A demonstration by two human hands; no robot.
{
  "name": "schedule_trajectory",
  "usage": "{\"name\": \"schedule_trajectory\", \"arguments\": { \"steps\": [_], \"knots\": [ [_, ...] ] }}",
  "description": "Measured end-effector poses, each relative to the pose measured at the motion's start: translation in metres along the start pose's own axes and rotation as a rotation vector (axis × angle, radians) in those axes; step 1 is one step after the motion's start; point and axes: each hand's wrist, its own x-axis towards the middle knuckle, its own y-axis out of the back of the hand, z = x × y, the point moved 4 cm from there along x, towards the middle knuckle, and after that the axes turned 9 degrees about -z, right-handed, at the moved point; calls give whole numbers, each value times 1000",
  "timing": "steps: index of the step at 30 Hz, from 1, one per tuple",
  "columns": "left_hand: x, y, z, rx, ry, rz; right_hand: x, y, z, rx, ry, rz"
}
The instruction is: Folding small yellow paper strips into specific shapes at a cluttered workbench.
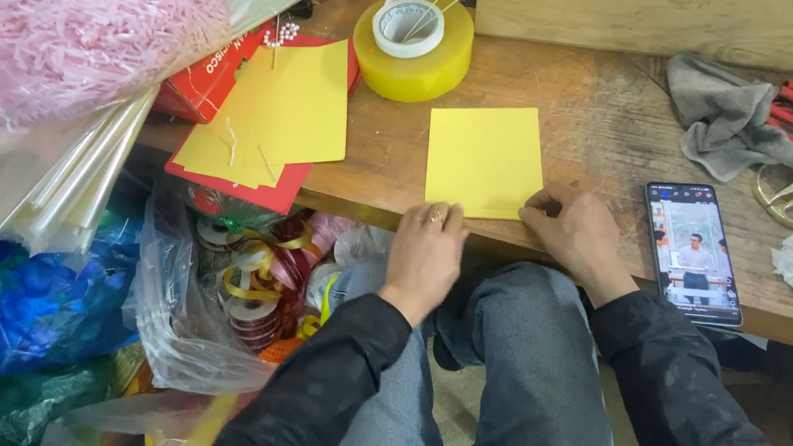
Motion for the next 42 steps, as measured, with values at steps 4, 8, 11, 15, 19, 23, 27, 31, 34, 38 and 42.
{"name": "schedule_trajectory", "arguments": {
  "steps": [4,8,11,15,19,23,27,31,34,38,42],
  "knots": [
    [-10,32,32,-46,141,-46,0,-8,11,-24,71,76],
    [-17,37,42,-113,267,-107,1,-11,14,-58,71,108],
    [-18,36,42,-147,281,-115,2,-13,14,-39,66,114],
    [-19,29,42,-122,295,-133,8,-20,23,-44,61,143],
    [-18,29,43,-104,293,-137,1,-21,23,-69,86,167],
    [-17,29,43,-97,299,-161,-34,-20,-11,-293,363,396],
    [-18,29,42,-98,303,-212,-57,-42,-34,-528,466,474],
    [-18,25,40,-88,311,-254,-59,-58,-38,-565,469,511],
    [-18,26,40,-48,312,-282,-63,-60,-43,-569,470,554],
    [-17,28,39,-64,311,-289,-68,-62,-47,-593,427,561],
    [-18,30,38,-76,305,-273,-69,-61,-47,-609,389,565]
  ]
}}
